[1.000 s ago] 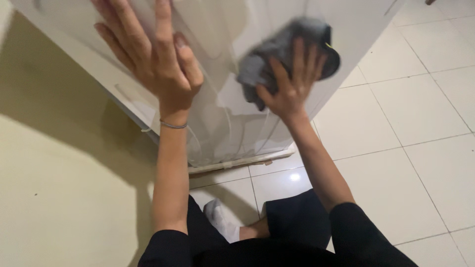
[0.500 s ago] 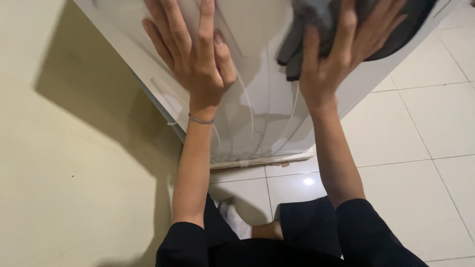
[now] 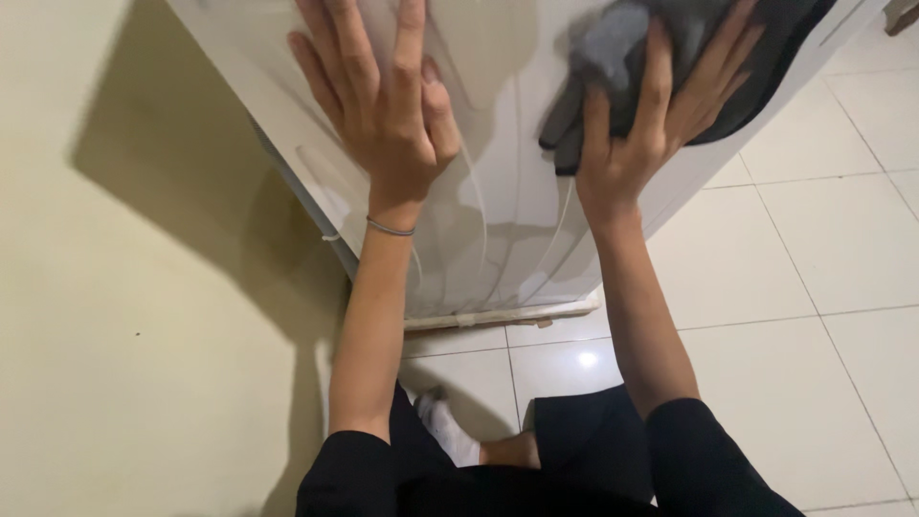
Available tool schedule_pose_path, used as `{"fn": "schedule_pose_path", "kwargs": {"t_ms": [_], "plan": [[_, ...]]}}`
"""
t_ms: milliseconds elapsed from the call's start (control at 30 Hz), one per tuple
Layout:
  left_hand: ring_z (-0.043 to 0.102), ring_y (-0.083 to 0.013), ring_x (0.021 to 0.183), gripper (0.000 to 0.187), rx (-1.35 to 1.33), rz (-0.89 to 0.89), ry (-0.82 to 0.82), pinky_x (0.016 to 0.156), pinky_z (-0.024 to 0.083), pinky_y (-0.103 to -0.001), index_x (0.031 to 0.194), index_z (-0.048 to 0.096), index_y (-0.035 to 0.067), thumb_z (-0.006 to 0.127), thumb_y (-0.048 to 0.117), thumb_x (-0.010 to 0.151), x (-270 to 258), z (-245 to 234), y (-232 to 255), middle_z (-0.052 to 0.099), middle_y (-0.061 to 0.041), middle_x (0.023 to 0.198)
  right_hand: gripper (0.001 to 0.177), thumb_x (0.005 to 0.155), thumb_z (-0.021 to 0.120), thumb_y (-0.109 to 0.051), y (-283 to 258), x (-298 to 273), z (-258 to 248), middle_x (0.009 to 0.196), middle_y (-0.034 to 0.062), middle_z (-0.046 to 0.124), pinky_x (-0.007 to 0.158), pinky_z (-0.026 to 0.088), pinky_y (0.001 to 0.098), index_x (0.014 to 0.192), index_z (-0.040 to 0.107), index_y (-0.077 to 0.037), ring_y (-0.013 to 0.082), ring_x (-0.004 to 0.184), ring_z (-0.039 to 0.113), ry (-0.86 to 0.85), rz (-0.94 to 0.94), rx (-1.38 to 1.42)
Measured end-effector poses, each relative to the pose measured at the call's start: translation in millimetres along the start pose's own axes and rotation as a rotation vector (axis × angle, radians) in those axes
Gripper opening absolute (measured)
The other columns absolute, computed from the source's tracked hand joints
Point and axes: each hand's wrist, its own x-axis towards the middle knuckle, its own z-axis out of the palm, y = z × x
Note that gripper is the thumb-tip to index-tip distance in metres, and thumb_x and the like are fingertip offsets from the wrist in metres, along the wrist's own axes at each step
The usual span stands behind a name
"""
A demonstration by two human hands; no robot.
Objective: The person sits on the floor and wipes the lower front panel of a white appliance using a gray cloth. They repeatedly rub the surface and crevices along the bottom edge, occasionally adjusting the cloth, and continue the wiping motion across the panel.
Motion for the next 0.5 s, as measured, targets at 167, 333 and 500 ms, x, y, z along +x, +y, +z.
{"fn": "schedule_pose_path", "kwargs": {"t_ms": [167,333,500], "plan": [[0.030,-0.0473,0.152,0.045,0.006,0.009,0.012,0.131,0.015,-0.056,0.144,0.060,0.016,0.041,0.022,0.104,2,-4,0,0.034,-0.025,0.158,0.058,0.106,0.071,-0.028,-10,12,9,0.171,0.0125,0.012,0.128,0.005,0.0612,0.159,0.049,-0.019,0.0375,0.160,0.006,0.035,0.000,0.036],[0.029,-0.0466,0.152,0.045,-0.009,0.010,0.013,0.131,0.015,-0.056,0.145,0.060,0.017,0.042,0.024,0.103,2,-3,1,0.033,-0.024,0.158,0.055,0.104,0.070,-0.020,6,-21,1,0.174,0.0131,0.016,0.127,0.006,0.0612,0.156,0.053,-0.018,0.0358,0.160,0.009,-0.004,0.005,0.007],[0.031,-0.0456,0.152,0.045,0.006,0.002,-0.006,0.131,0.016,-0.057,0.145,0.060,0.017,0.044,0.024,0.103,-1,1,-3,0.035,-0.023,0.158,0.051,0.102,0.072,-0.015,15,-34,-4,0.175,0.0134,0.020,0.127,0.006,0.0603,0.151,0.060,-0.019,0.0354,0.161,0.011,-0.003,0.012,-0.010]]}}
